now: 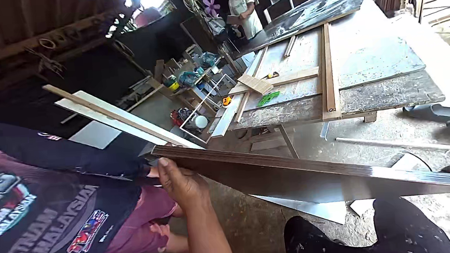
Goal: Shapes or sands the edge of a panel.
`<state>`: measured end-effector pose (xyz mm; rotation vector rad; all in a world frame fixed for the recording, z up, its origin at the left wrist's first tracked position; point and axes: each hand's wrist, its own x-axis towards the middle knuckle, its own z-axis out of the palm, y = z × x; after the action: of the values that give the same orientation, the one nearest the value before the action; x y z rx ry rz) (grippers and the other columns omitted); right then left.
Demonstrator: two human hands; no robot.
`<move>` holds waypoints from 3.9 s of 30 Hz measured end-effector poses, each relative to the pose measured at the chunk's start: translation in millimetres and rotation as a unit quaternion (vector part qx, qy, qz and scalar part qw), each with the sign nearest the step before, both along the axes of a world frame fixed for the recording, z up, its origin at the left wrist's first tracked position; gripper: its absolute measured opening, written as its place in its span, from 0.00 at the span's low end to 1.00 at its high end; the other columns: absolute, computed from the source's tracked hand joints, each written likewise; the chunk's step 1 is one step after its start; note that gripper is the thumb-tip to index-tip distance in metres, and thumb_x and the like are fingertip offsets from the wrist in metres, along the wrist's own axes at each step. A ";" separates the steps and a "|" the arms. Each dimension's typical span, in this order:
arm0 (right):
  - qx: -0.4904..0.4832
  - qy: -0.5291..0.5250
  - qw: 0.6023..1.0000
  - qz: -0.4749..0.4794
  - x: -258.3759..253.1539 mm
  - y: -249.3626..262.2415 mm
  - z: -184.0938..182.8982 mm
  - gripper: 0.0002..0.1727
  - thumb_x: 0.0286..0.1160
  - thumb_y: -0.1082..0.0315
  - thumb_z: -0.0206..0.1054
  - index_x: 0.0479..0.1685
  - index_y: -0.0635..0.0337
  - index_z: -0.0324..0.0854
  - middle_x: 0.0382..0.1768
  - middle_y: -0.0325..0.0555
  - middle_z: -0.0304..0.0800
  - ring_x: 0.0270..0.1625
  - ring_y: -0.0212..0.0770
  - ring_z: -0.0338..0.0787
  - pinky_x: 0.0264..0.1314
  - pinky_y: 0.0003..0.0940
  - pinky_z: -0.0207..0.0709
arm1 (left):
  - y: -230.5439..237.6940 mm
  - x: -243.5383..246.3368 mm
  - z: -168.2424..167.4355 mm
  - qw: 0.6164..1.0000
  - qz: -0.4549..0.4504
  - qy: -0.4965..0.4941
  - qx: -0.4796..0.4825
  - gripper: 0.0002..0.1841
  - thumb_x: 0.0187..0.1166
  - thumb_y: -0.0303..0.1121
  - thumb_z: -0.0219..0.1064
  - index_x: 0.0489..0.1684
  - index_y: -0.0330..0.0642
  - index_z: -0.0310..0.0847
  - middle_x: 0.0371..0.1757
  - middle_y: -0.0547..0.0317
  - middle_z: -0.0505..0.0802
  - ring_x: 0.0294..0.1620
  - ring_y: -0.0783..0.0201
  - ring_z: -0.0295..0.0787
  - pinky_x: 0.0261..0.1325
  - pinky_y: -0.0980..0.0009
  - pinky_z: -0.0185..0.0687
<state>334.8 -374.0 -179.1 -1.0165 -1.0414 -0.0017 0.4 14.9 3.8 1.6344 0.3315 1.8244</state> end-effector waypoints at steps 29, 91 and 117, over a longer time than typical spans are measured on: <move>-0.150 -0.161 0.972 -0.077 -109.3 201.7 73.9 0.25 0.83 0.39 0.62 0.36 0.53 0.84 0.28 0.37 0.89 0.30 0.35 0.90 0.28 0.39 0.83 | -43.0 37.4 -38.1 0.872 0.196 0.419 0.159 0.23 0.90 0.57 0.49 0.60 0.62 0.91 0.90 0.67 0.71 0.97 0.47 0.39 0.91 0.30 0.23; -0.228 -0.229 0.943 -0.076 -150.1 314.4 106.7 0.20 0.80 0.45 0.61 0.40 0.53 0.80 0.25 0.44 0.85 0.27 0.50 0.88 0.25 0.55 0.78 | 8.4 44.5 70.3 0.670 0.021 0.648 0.361 0.13 0.80 0.40 0.63 0.47 0.52 0.96 0.40 0.66 0.95 0.43 0.69 0.91 0.47 0.62 0.87; -0.244 -0.219 0.943 -0.054 -157.1 301.7 110.6 0.20 0.81 0.44 0.64 0.40 0.53 0.81 0.29 0.45 0.85 0.29 0.50 0.89 0.26 0.54 0.78 | -11.8 67.2 105.3 0.584 -0.017 0.782 0.216 0.13 0.80 0.46 0.65 0.38 0.54 0.96 0.38 0.68 0.94 0.39 0.71 0.90 0.45 0.62 0.86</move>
<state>177.6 -72.3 -68.5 -1.5704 -1.4302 -0.0648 67.6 3.2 109.1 3.1497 0.5447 -0.1898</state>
